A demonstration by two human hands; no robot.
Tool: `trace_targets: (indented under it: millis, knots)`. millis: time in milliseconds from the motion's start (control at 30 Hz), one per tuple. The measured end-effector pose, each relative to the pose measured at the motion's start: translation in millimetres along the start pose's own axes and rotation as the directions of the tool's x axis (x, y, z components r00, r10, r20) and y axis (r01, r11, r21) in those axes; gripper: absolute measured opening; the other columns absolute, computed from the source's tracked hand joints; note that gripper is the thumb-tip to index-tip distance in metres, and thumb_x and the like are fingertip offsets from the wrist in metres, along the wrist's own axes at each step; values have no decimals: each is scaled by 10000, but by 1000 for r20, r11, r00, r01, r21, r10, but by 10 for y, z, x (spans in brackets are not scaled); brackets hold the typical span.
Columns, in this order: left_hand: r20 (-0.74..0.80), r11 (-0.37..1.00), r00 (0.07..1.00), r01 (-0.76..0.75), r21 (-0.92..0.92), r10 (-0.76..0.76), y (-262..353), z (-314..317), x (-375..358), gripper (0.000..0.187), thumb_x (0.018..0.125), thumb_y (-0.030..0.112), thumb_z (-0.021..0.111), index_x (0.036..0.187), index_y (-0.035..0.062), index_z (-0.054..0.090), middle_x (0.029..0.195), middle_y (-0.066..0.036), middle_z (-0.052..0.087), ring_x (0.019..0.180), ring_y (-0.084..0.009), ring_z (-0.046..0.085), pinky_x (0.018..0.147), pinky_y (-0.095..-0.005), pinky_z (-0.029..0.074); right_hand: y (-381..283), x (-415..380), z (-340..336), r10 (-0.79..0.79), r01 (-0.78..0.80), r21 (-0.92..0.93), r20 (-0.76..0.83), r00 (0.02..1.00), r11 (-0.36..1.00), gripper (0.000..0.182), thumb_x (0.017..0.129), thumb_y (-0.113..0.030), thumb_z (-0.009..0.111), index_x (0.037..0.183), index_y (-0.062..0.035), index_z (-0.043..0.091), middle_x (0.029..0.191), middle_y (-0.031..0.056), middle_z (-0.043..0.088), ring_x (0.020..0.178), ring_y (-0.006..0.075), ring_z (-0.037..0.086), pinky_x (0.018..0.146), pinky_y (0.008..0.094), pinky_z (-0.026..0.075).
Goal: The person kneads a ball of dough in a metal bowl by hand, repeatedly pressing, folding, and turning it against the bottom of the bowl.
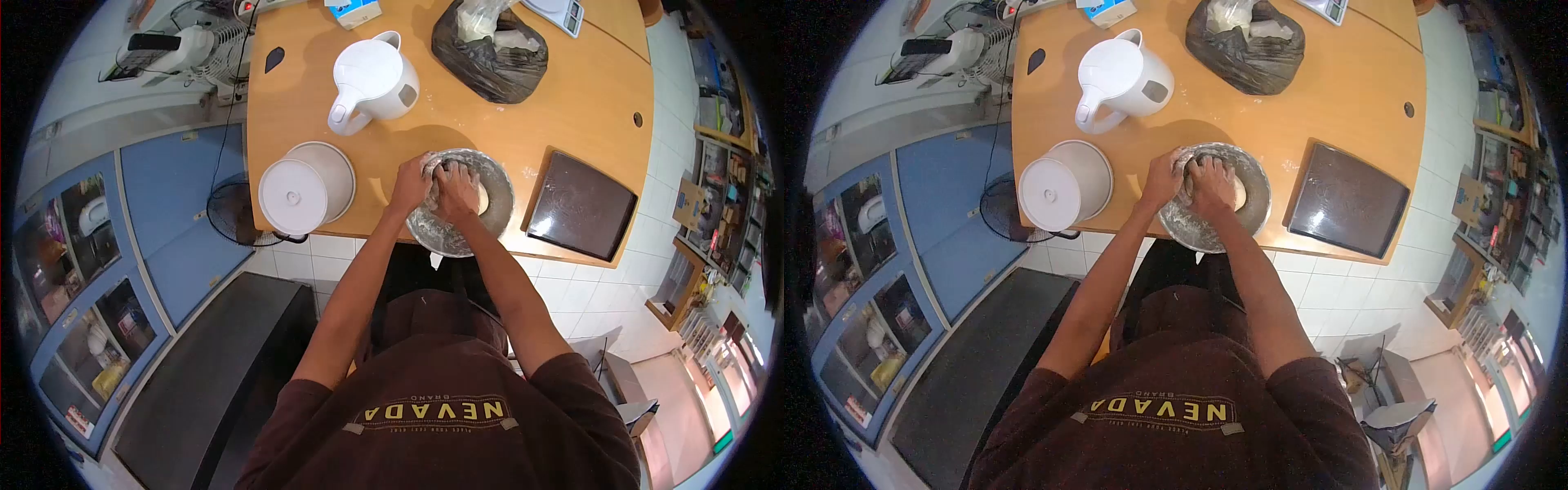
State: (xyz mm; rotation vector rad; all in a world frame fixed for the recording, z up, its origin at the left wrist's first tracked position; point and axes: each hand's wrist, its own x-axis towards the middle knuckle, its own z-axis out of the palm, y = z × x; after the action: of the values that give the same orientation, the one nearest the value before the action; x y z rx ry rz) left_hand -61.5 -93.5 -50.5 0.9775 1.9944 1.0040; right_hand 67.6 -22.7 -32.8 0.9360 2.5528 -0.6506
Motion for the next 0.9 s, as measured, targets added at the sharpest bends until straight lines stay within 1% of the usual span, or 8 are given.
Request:
trace_targets:
  millis: [67, 200, 267, 400, 500, 700, 733, 900]
  knots:
    - [-13, 1000, 1000, 4, 24, -3, 12, -10, 10, 411, 826, -32, 567, 1231, -42, 635, 1144, -288, 666, 1092, -446, 631, 972, -463, 496, 36, 22, 6, 0, 2, 51, -52, 999, 999, 673, 759, -373, 751, 1350, -153, 515, 1412, 141, 506, 1305, 378, 452, 1079, 613, 291]
    - [-45, 1000, 999, -17, 21, 18, -35, 21, -24, 411, 821, -36, 570, 1226, -49, 635, 1137, -299, 661, 1082, -455, 626, 968, -473, 494, 212, 147, 241, 34, 60, 281, -319, 947, 958, 403, 821, -317, 712, 1146, -86, 659, 1205, 199, 648, 1161, 404, 586, 991, 553, 425]
    - [-58, 999, 998, -10, 47, 12, 76, -27, -61, 415, 819, -36, 570, 1229, -53, 632, 1133, -306, 659, 1080, -456, 627, 963, -476, 495, 388, 211, 344, 90, 86, 486, -329, 940, 870, 262, 880, -289, 663, 1004, -65, 722, 1061, 205, 697, 1060, 393, 640, 933, 503, 483]
    - [-57, 998, 998, 16, 63, -13, -48, 41, -64, 416, 818, -39, 569, 1228, -60, 631, 1106, -311, 665, 1060, -459, 636, 947, -475, 504, 561, 160, -88, 86, -18, 526, -105, 991, 851, 267, 871, -199, 660, 1060, -20, 717, 1042, 235, 707, 1051, 419, 650, 908, 491, 515]
    - [-149, 991, 985, -68, 113, 84, -46, 87, -105, 410, 823, -32, 576, 1229, -59, 633, 1085, -306, 673, 1048, -456, 643, 938, -473, 510, 545, 150, 0, 58, 35, 459, -186, 981, 888, 262, 904, -214, 626, 1039, 3, 682, 1016, 240, 705, 993, 415, 662, 873, 507, 516]
    - [-143, 999, 989, 37, 9, -35, -48, 142, -130, 415, 824, -21, 581, 1234, -60, 634, 1093, -299, 675, 1053, -452, 644, 954, -477, 501, 184, -7, 123, -49, 101, 107, -409, 911, 989, 244, 959, -283, 571, 978, -47, 627, 960, 196, 659, 981, 404, 619, 855, 540, 472]
    - [-143, 999, 989, 32, 24, -28, -31, 138, -125, 409, 826, -20, 581, 1230, -59, 636, 1094, -298, 675, 1054, -453, 643, 954, -476, 501, 109, -79, 92, 1, 25, 85, -296, 955, 996, 247, 956, -293, 567, 1047, -67, 608, 1104, 173, 618, 1099, 375, 570, 930, 563, 428]
    - [-168, 1000, 986, 21, 13, -19, 58, 158, -167, 375, 838, -8, 580, 1205, -49, 648, 1095, -291, 676, 1063, -454, 637, 952, -471, 501, 27, -347, 344, -75, 78, -7, -376, 923, 997, 362, 929, -304, 595, 1230, -108, 554, 1283, 161, 515, 1226, 354, 484, 1038, 587, 335]
